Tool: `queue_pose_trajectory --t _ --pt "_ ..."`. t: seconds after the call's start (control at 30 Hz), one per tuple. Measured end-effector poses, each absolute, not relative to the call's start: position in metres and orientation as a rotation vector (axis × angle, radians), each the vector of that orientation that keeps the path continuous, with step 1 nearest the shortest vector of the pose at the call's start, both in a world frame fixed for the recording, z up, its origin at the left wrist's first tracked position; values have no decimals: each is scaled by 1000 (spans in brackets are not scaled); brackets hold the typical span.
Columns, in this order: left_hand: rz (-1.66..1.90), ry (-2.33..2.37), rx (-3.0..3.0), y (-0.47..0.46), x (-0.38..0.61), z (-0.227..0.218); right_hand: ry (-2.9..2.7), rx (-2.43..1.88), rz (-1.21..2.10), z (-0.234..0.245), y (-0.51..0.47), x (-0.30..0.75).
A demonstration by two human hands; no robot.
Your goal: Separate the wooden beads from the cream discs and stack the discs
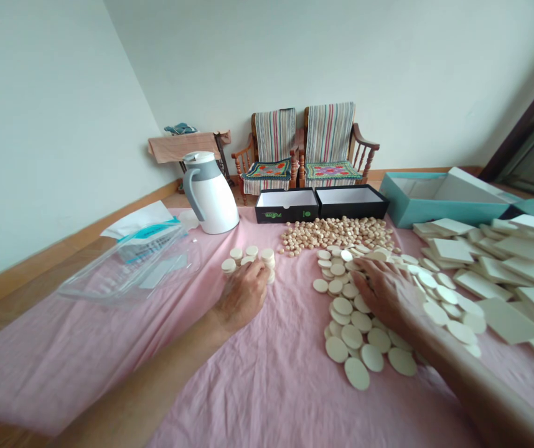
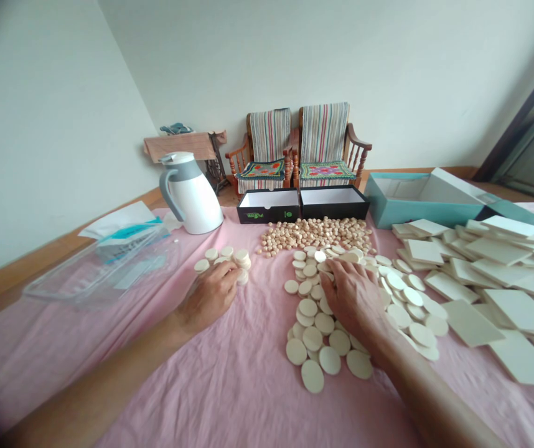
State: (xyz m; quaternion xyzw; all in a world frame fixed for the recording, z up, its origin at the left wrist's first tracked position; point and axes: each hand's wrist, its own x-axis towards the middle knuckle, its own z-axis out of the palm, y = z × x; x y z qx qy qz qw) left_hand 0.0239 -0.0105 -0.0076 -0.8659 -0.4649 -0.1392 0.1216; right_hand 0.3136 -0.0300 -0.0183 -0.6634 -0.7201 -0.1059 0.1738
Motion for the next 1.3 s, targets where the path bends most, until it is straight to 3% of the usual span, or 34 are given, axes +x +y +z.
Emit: queue_pose_trajectory --t 0.43,0.67,1.07,1.3 --pt "-590 -1199 -2804 -19 52 6 -2044 -1819 -293 -23 -28 317" --pt "-578 -989 -3050 -13 102 -11 -2040 -1828 -282 -25 -27 318" --pt "-674 -1345 -3087 -20 91 -5 -2040 -1843 -293 -23 -27 317" --pt "-710 -1013 -3240 -20 97 -8 -2043 -1811 -279 -26 -25 318"
